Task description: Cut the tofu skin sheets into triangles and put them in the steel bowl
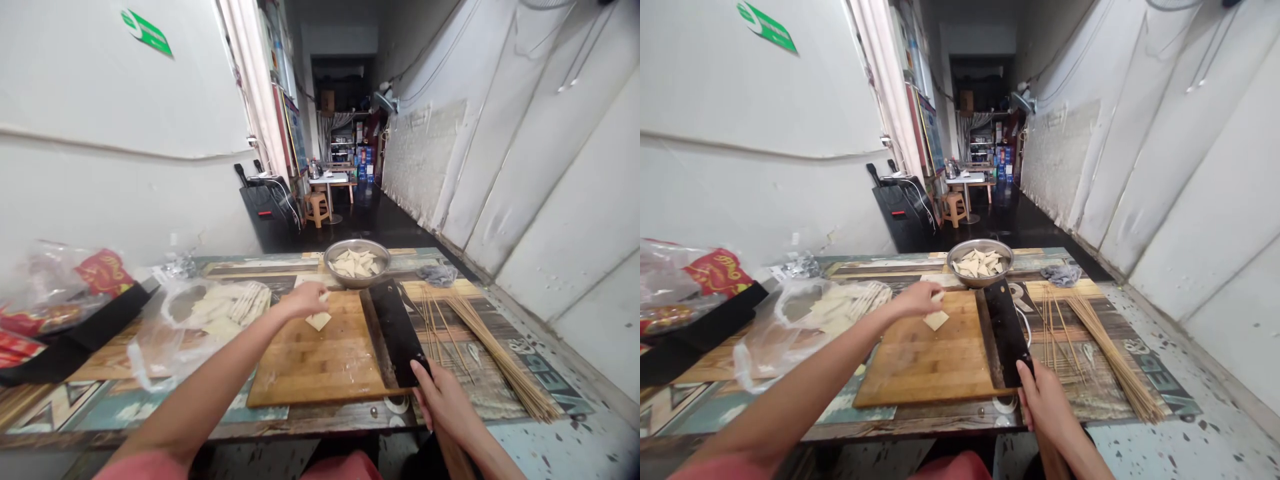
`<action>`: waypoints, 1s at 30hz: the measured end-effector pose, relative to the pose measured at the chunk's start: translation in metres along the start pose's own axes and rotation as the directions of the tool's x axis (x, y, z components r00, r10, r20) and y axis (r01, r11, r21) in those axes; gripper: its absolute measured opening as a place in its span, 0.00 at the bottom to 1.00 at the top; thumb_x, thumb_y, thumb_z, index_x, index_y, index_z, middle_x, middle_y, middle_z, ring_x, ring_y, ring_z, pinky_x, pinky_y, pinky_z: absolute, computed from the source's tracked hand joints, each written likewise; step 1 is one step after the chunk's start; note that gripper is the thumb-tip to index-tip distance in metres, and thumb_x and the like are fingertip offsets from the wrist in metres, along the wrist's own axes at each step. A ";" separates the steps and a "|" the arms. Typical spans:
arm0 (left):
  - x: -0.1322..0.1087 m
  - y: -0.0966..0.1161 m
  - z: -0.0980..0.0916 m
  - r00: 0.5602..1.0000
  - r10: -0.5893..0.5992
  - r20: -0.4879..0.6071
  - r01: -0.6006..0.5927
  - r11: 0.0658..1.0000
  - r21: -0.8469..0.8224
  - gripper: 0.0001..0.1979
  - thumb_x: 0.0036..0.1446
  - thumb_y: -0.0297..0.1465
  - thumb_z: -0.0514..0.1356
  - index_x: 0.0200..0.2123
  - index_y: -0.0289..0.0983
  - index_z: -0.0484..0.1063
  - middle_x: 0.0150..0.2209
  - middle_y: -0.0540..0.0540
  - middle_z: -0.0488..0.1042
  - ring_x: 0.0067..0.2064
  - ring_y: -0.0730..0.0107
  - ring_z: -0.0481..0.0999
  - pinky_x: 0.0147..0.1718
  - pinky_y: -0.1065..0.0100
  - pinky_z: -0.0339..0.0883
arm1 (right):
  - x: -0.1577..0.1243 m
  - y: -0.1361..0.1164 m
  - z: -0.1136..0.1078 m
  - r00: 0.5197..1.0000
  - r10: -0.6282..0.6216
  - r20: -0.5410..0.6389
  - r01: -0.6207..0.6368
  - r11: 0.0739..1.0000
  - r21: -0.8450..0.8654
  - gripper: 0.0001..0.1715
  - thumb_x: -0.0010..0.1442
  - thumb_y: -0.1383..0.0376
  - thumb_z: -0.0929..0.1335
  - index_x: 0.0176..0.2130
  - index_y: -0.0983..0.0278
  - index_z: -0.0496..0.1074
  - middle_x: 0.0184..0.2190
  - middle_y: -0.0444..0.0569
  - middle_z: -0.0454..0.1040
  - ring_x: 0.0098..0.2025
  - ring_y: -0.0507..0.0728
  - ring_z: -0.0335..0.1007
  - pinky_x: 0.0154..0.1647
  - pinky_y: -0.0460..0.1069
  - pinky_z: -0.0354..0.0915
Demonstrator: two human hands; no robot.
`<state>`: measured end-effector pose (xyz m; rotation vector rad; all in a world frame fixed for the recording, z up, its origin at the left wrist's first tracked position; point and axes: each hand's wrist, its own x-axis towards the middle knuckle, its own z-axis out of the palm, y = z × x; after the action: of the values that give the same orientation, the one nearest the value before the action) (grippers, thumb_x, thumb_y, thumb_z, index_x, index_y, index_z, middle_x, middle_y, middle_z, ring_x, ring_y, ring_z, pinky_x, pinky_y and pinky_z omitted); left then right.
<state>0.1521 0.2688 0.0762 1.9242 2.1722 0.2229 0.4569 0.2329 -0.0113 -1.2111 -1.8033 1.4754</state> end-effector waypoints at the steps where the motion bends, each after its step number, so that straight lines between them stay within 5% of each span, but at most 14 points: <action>1: 0.020 0.006 -0.013 1.000 -0.005 -0.026 0.004 0.999 -0.036 0.11 0.49 0.35 0.58 0.34 0.35 0.71 0.29 0.47 0.74 0.31 0.67 0.73 0.29 0.71 0.64 | 0.000 0.001 0.000 1.000 0.005 -0.003 -0.005 1.000 0.005 0.21 0.61 0.47 0.54 0.28 0.59 0.54 0.14 0.36 0.60 0.11 0.51 0.58 0.12 0.46 0.55; 4: 0.071 0.023 -0.042 0.991 -0.044 -0.130 0.028 0.992 -0.119 0.24 0.59 0.43 0.48 0.48 0.30 0.65 0.38 0.40 0.74 0.33 0.70 0.73 0.31 0.71 0.65 | 0.000 0.003 0.001 1.000 0.014 -0.009 -0.014 1.000 0.019 0.21 0.61 0.47 0.54 0.27 0.59 0.54 0.14 0.36 0.60 0.11 0.51 0.59 0.13 0.45 0.55; 7: 0.083 0.023 -0.043 0.982 -0.071 -0.177 0.053 0.993 -0.107 0.30 0.58 0.47 0.48 0.51 0.26 0.62 0.45 0.33 0.71 0.40 0.63 0.73 0.38 0.67 0.65 | 0.000 0.003 0.000 1.000 0.029 -0.011 -0.028 0.999 0.025 0.21 0.60 0.47 0.54 0.27 0.59 0.54 0.14 0.37 0.60 0.12 0.51 0.59 0.13 0.46 0.55; 11: 0.031 -0.003 -0.001 0.996 -0.013 -0.088 0.014 1.000 0.015 0.26 0.47 0.44 0.60 0.47 0.36 0.69 0.47 0.39 0.71 0.49 0.53 0.68 0.48 0.61 0.60 | 0.000 -0.001 -0.002 1.000 0.015 0.009 -0.015 1.000 -0.003 0.21 0.61 0.47 0.54 0.28 0.60 0.55 0.14 0.36 0.60 0.12 0.51 0.59 0.13 0.46 0.55; 15: -0.024 -0.025 0.040 0.994 0.111 0.009 -0.112 0.990 0.086 0.20 0.49 0.35 0.60 0.47 0.38 0.69 0.47 0.41 0.71 0.50 0.58 0.68 0.49 0.62 0.59 | 0.002 -0.005 -0.002 0.999 -0.004 0.035 0.006 0.997 -0.076 0.21 0.62 0.48 0.53 0.28 0.59 0.54 0.14 0.36 0.59 0.11 0.51 0.59 0.13 0.46 0.55; 20: -0.059 -0.013 0.059 0.960 0.277 -0.032 -0.274 0.959 0.071 0.15 0.53 0.33 0.56 0.45 0.39 0.70 0.45 0.43 0.72 0.48 0.61 0.69 0.50 0.63 0.60 | 0.003 -0.019 -0.001 0.997 -0.030 0.068 0.046 0.971 -0.237 0.20 0.63 0.50 0.51 0.28 0.60 0.55 0.13 0.37 0.60 0.12 0.52 0.60 0.15 0.46 0.56; 24: -0.095 0.001 0.078 0.932 0.274 -0.236 -0.272 0.961 0.042 0.16 0.57 0.35 0.56 0.47 0.36 0.68 0.48 0.41 0.69 0.48 0.60 0.68 0.48 0.61 0.64 | 0.007 -0.038 -0.001 0.974 -0.202 0.103 0.222 0.766 -0.603 0.19 0.64 0.57 0.52 0.33 0.64 0.63 0.23 0.49 0.72 0.26 0.57 0.71 0.29 0.49 0.60; 27: -0.120 0.003 0.097 0.840 0.243 -0.484 -0.240 0.968 0.069 0.12 0.60 0.32 0.52 0.44 0.36 0.69 0.47 0.40 0.69 0.48 0.61 0.69 0.48 0.57 0.65 | 0.011 -0.055 0.001 0.944 -0.242 0.225 0.327 0.591 -0.737 0.19 0.65 0.60 0.53 0.36 0.66 0.66 0.29 0.53 0.74 0.33 0.58 0.72 0.31 0.48 0.58; 30: -0.132 0.005 0.115 0.769 0.265 -0.582 -0.253 0.962 0.103 0.11 0.60 0.29 0.52 0.44 0.36 0.69 0.44 0.42 0.71 0.46 0.62 0.70 0.46 0.59 0.68 | 0.016 -0.071 0.002 0.920 -0.219 0.324 0.391 0.472 -0.790 0.19 0.65 0.61 0.54 0.34 0.65 0.67 0.27 0.51 0.74 0.29 0.57 0.71 0.27 0.47 0.54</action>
<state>0.2024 0.1346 -0.0233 2.4069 2.2216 0.9828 0.4251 0.2450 0.0536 -1.0297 -2.8506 0.4216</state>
